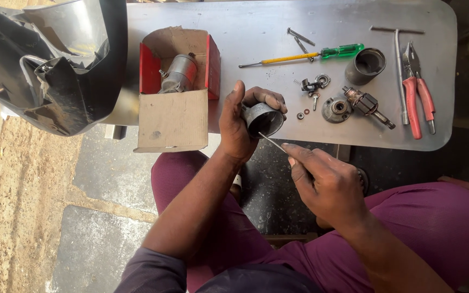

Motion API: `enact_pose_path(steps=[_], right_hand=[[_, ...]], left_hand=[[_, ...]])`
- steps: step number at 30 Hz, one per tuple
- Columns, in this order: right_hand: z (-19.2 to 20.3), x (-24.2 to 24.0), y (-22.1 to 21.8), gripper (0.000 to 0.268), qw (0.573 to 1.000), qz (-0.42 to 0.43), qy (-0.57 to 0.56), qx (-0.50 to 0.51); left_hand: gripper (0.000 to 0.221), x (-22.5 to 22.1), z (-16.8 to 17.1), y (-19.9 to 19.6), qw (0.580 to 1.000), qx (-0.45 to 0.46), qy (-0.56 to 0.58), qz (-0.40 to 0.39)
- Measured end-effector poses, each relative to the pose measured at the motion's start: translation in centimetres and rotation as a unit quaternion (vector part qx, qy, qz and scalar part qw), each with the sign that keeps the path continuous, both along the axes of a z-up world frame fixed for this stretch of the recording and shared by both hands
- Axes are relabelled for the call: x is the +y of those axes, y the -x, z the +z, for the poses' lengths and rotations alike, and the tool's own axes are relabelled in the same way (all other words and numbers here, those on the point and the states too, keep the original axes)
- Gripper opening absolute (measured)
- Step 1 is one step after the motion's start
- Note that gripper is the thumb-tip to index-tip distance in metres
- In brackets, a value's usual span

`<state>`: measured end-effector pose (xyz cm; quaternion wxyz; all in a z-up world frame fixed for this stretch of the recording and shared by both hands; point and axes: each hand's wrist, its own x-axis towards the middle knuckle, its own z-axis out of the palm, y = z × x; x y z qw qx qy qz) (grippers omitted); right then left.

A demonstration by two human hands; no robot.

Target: The person sits at a metal workbench and works on a scooter starter motor, holding its cylindrical end housing and using pliers and a small screwdriver to remove and refit small internal components such as brushes, springs and screws, picking parts from the bench and fitting them into the housing by hand.

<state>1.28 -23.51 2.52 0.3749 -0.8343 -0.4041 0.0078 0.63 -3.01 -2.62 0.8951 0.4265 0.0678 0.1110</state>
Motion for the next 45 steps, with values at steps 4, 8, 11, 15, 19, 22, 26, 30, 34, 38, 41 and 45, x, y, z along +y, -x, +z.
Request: enact_pose_path(steps=[4,8,11,15,19,22,26,30,34,38,41,45], right_hand=[[0.4,0.0,0.2,0.024,0.999,0.012,-0.033,0.028],[0.1,0.1,0.1,0.025,0.999,0.020,-0.021,0.036],[0.9,0.1,-0.2,0.026,0.998,0.019,0.010,0.059],[1.0,-0.1,-0.4,0.030,0.997,0.041,0.022,0.059],[-1.1,-0.2,0.3,0.032,0.995,0.045,0.024,-0.090],[-1.3,0.1,1.2,0.035,0.982,-0.001,0.057,-0.179],[-1.9,0.2,1.6,0.034,0.975,-0.012,0.056,-0.213],[-2.6,0.1,1.8,0.035,0.965,-0.021,0.068,-0.251],[-2.9,0.2,1.9,0.040,0.959,-0.034,0.067,-0.273],[-3.4,0.3,1.9,0.040,0.958,-0.035,0.064,-0.278],[-3.4,0.6,2.0,0.040,0.954,-0.041,0.066,-0.290],[-3.1,1.2,2.1,0.038,0.951,-0.057,0.067,-0.296]], left_hand=[[0.067,0.0,-0.1,0.3,0.999,-0.048,0.012,-0.007],[0.066,-0.3,0.0,0.2,0.998,-0.060,-0.011,-0.016],[0.064,-0.3,-0.3,0.4,0.998,-0.056,-0.011,-0.022],[0.066,-0.6,-0.5,0.4,0.994,-0.063,-0.080,-0.042],[0.068,-0.8,-1.3,0.2,0.995,-0.005,-0.092,-0.042],[0.072,-1.1,-1.3,0.2,0.991,0.022,-0.134,-0.009],[0.074,-1.3,-1.1,0.0,0.983,0.045,-0.177,0.014],[0.072,-1.6,-1.1,-0.3,0.986,0.080,-0.142,0.030],[0.070,-1.6,-1.0,-0.4,0.982,0.106,-0.152,0.043],[0.071,-1.4,-1.2,-0.5,0.978,0.119,-0.166,0.048],[0.072,-1.3,-1.3,-0.7,0.977,0.123,-0.169,0.044],[0.073,-1.1,-1.7,-1.1,0.977,0.151,-0.133,0.065]])
